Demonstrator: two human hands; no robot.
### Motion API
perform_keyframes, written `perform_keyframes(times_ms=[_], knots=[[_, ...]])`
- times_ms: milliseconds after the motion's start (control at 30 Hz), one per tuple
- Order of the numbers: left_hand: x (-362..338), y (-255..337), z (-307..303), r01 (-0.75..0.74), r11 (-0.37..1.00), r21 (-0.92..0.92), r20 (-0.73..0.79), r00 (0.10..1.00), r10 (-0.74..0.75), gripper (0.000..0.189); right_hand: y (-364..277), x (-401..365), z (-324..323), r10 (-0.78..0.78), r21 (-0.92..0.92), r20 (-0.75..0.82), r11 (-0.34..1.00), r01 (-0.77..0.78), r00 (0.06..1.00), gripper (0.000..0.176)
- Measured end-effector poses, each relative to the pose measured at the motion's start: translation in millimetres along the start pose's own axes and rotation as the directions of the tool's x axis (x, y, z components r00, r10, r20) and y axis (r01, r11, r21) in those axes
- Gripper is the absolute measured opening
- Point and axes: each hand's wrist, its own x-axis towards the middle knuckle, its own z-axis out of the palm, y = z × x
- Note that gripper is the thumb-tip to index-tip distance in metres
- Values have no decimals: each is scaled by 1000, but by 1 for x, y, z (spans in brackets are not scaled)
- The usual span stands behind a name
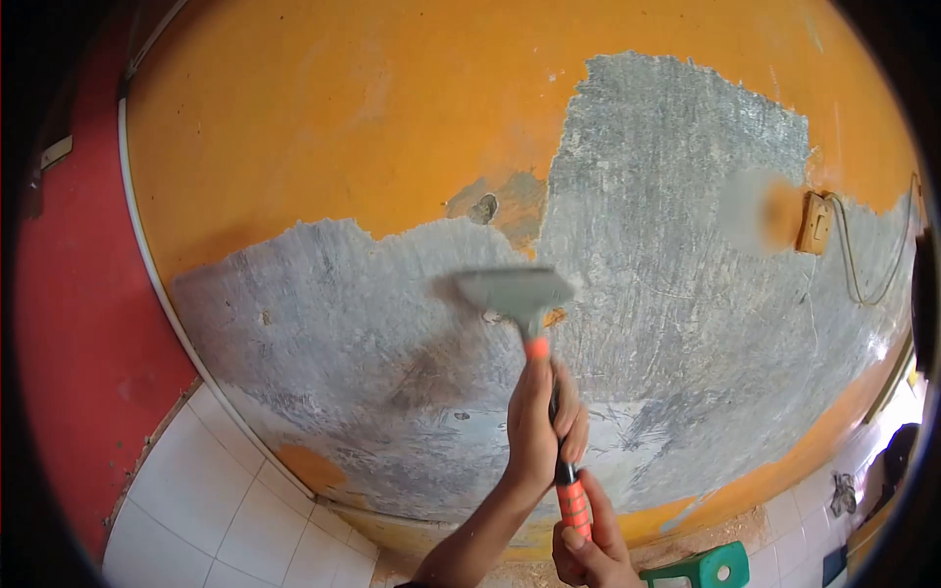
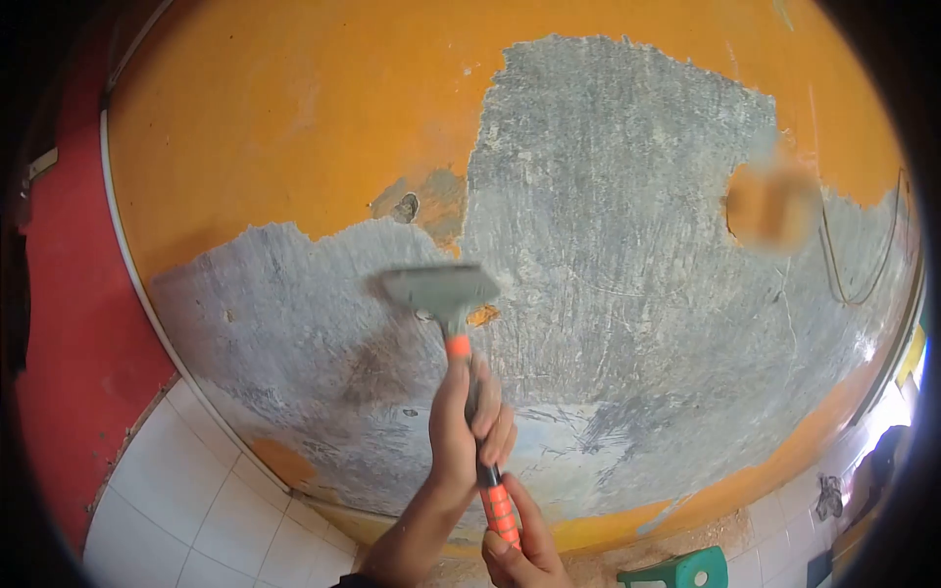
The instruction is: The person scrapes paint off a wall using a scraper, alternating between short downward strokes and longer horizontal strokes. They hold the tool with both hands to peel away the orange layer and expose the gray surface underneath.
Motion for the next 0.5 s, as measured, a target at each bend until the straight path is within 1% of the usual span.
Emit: perform_keyframes(times_ms=[67,100,133,167,200,233,267,300,367,500], knots=[[-10,-13,-15,6,1000,3,-56,998,-6,33,7,-14,-4,123,-11,-53,992,-124,991,62],[-12,-16,-20,14,1000,8,-60,998,-13,33,11,-18,-4,134,-3,-48,991,-135,990,62],[-14,-19,-22,23,1000,10,-62,998,-22,32,13,-22,-4,103,-45,-91,993,-107,991,60],[-11,-19,-24,-12,998,57,-38,999,14,31,14,-25,-5,71,-94,-132,992,-83,989,58],[-8,-18,-23,-11,999,50,-49,999,13,31,14,-23,-3,83,-97,-130,991,-96,988,58],[-6,-16,-21,-24,998,61,-33,999,26,31,13,-18,0,-138,-453,-153,890,55,979,56],[-6,-14,-20,-37,997,73,-19,999,38,31,13,-16,2,-345,-746,-88,644,168,935,54],[-6,-15,-19,-33,997,67,-29,999,35,31,15,-18,0,-333,-747,-88,646,159,939,54],[-3,-14,-16,-28,999,38,-23,999,29,32,20,-18,-5,-241,-583,-162,806,104,957,53],[5,-4,-14,-13,1000,-24,35,999,14,32,16,-9,1,-239,-609,-180,789,83,954,50]])
